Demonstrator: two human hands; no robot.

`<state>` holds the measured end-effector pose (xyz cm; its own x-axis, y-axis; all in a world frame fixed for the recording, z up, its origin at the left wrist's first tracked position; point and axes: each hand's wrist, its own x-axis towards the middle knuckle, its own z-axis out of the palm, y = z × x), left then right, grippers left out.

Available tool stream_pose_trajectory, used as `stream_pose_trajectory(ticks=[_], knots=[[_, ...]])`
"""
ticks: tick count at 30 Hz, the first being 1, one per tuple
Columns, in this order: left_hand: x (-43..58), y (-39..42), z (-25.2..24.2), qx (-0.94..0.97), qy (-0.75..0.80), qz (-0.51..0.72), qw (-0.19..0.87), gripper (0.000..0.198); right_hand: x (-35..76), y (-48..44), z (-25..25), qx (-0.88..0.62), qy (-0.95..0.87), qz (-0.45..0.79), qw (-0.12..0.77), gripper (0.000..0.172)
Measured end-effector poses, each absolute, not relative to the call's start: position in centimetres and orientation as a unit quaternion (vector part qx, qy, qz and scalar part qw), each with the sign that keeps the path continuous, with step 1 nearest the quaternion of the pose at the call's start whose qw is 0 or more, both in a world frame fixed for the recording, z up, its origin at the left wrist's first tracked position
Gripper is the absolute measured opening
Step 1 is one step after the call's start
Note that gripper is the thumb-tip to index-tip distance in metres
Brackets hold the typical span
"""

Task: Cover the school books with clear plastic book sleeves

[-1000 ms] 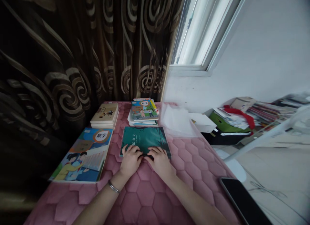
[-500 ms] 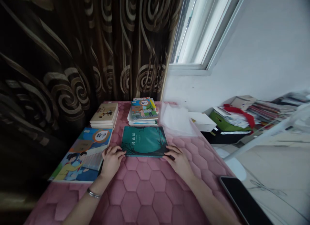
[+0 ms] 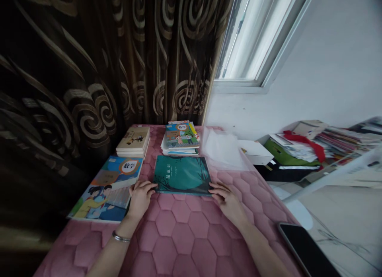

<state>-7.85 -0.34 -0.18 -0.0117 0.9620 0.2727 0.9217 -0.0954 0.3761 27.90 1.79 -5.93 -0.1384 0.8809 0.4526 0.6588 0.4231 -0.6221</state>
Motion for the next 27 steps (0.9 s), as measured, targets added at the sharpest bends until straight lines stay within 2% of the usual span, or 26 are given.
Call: stream_pose_trajectory(ticks=[6, 12, 16, 20, 27], knots=[[-8.0, -0.5, -0.2, 0.708, 0.667, 0.227, 0.047, 0.029, 28.2, 1.9, -5.9, -0.509, -0.756, 0.114, 0.396, 0.028], [-5.5, -1.0, 0.6, 0.758, 0.613, 0.222, 0.021, 0.026, 24.7, 0.7, -3.3, -0.497, -0.788, 0.037, 0.361, 0.018], [-1.6, -0.8, 0.7, 0.791, 0.566, 0.228, 0.044, 0.019, 19.8, 0.3, -1.9, -0.497, -0.808, 0.053, 0.312, 0.015], [0.6, -0.4, 0.3, 0.793, 0.567, 0.223, 0.022, 0.019, 16.7, 0.7, -1.2, -0.527, -0.799, 0.075, 0.28, 0.01], [-0.2, 0.1, 0.1, 0.793, 0.568, 0.219, 0.031, 0.02, 17.0, 1.3, -1.5, -0.541, -0.787, 0.087, 0.284, 0.008]])
